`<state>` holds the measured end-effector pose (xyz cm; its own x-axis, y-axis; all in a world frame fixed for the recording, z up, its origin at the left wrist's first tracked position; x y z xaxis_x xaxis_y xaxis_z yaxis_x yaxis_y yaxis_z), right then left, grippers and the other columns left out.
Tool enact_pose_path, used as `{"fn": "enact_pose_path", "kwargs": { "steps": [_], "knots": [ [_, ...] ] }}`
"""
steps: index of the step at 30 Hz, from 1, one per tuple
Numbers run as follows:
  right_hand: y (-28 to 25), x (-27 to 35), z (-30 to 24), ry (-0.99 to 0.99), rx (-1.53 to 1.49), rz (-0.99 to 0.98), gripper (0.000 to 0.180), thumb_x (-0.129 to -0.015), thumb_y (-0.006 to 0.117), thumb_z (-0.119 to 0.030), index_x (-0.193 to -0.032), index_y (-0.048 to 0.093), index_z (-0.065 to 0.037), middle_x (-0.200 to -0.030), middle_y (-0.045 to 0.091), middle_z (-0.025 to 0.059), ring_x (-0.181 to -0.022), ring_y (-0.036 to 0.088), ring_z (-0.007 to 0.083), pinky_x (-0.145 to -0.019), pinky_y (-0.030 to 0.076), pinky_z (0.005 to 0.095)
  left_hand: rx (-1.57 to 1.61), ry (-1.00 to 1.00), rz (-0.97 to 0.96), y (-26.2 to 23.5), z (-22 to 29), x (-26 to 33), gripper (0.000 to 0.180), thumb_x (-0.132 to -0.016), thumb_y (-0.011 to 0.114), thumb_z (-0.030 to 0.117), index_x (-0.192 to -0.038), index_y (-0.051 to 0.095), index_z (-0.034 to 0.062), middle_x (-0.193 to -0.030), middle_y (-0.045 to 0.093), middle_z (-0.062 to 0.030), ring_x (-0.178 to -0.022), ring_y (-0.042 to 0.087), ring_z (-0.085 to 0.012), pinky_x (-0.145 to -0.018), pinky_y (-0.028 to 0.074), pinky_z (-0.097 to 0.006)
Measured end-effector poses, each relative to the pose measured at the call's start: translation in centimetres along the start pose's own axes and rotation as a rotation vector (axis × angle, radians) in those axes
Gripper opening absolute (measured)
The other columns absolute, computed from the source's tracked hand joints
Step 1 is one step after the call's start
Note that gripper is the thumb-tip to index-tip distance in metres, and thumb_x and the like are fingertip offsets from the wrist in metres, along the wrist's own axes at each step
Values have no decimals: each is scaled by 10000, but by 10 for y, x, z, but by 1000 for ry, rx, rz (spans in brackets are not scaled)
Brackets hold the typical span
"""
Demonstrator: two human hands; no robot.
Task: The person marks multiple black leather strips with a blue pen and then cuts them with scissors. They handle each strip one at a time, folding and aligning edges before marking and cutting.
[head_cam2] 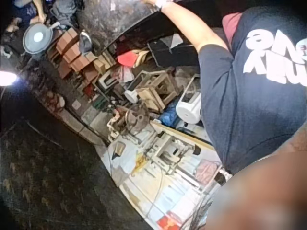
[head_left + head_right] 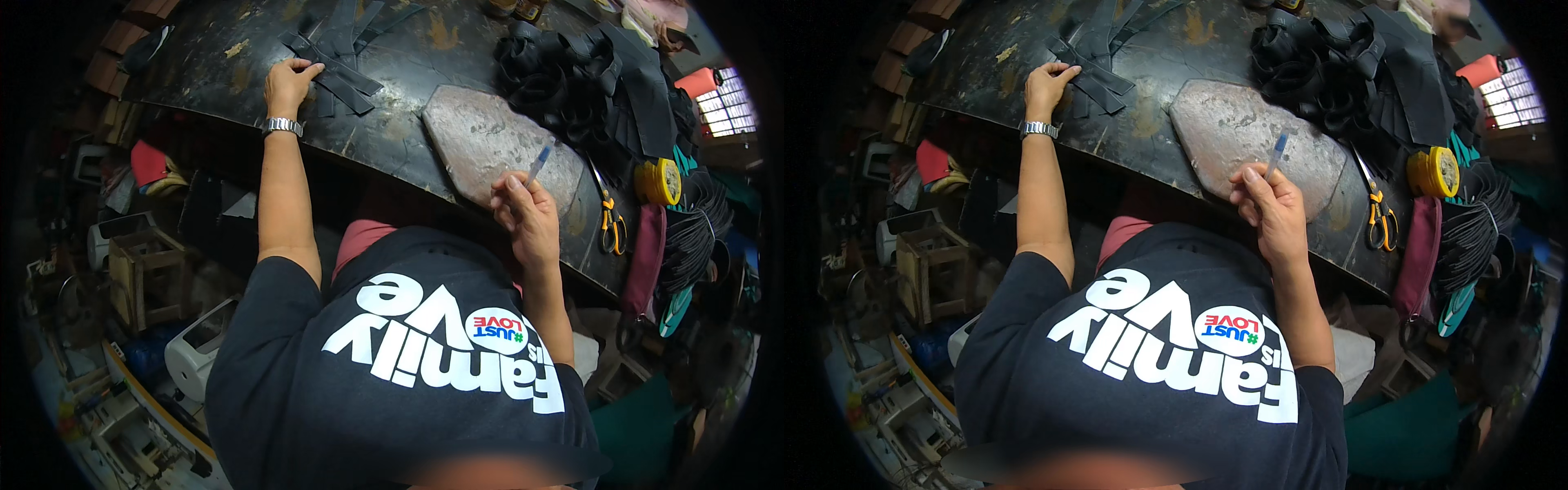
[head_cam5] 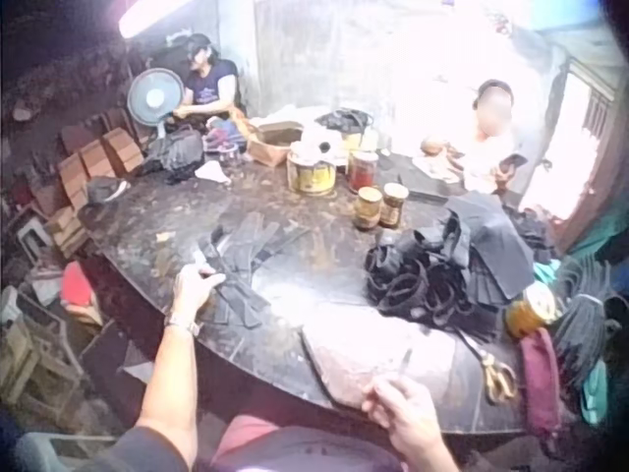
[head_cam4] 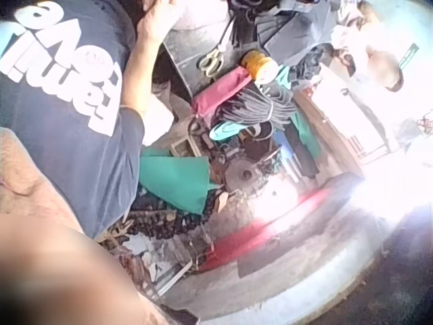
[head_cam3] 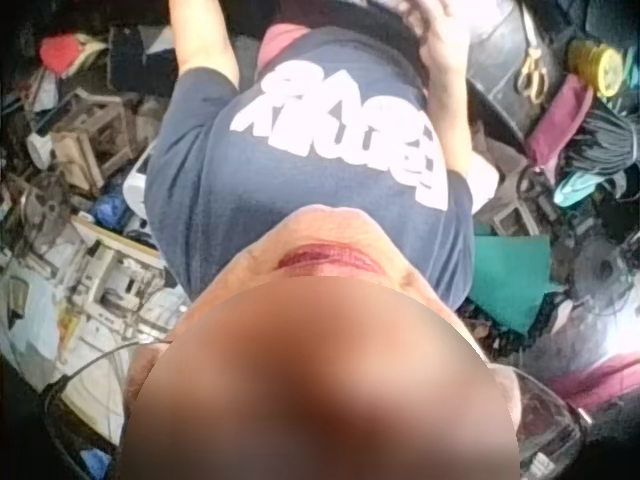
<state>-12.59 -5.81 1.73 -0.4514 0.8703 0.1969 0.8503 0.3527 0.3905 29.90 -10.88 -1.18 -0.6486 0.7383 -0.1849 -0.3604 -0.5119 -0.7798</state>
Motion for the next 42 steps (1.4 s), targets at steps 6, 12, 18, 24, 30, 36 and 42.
{"fn": "enact_pose_path", "kwargs": {
  "steps": [6,12,18,24,30,36,42],
  "knots": [
    [3,1,-3,9,2,18,249,-956,534,-221,-1030,607,6,-798,618,68,-481,364,18,-459,288,165,306,366,201,-21,71,51,152,-769,740,161,-844,684,41,-852,661,-84,-757,635,-240,-682,502,-319],
    [4,-9,-2,-36,-119,141,185,-927,593,-211,-948,624,-30,-686,573,-1,-454,367,18,-444,271,172,540,1017,-256,3,184,178,236,-695,735,41,-909,635,37,-920,612,-97,-837,627,-244,-724,521,-316],
    [-20,-6,2,-77,-279,269,76,-905,599,-135,-871,573,-73,-659,549,-6,-444,408,58,-438,298,187,709,997,-239,17,199,216,279,-688,767,2,-938,651,41,-1008,582,-89,-808,607,-194,-658,503,-267],
    [-28,-1,-13,-131,-250,118,85,-909,561,-72,-978,566,-23,-872,644,92,-489,450,57,-480,348,179,873,358,-1214,45,177,261,504,-1007,373,399,-1026,669,-8,-732,601,-41,-633,527,-85,-611,428,-217],
    [-9,18,-36,-224,169,-22,186,-876,627,-62,-1047,615,11,-788,614,27,-548,497,38,-470,364,165,1445,-309,-1229,69,173,262,331,-961,529,309,-1000,647,2,-842,633,-38,-744,590,-91,-674,471,-225],
    [-2,34,-47,-439,610,65,199,-802,691,25,-984,610,17,-849,623,22,-728,574,60,-645,453,173,1566,-271,-1176,74,178,263,193,-887,642,116,-1035,639,-7,-951,665,-65,-842,629,-119,-756,511,-244],
    [2,45,-53,-649,851,-22,263,-683,710,79,-919,663,-27,-955,588,68,-803,609,133,-677,496,246,1555,-239,-1208,72,180,262,223,-890,632,105,-1078,633,-15,-980,667,-76,-885,641,-142,-792,514,-242]
  ]
}}
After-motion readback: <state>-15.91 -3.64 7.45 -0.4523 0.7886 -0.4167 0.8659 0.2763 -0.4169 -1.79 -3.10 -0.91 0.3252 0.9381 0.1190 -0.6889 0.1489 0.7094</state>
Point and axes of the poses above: each hand's wrist, its own x-axis away from the middle knuckle, its own y-axis out of the palm, z = x × y, the point moved 4 cm from there along -x, towards the middle knuckle
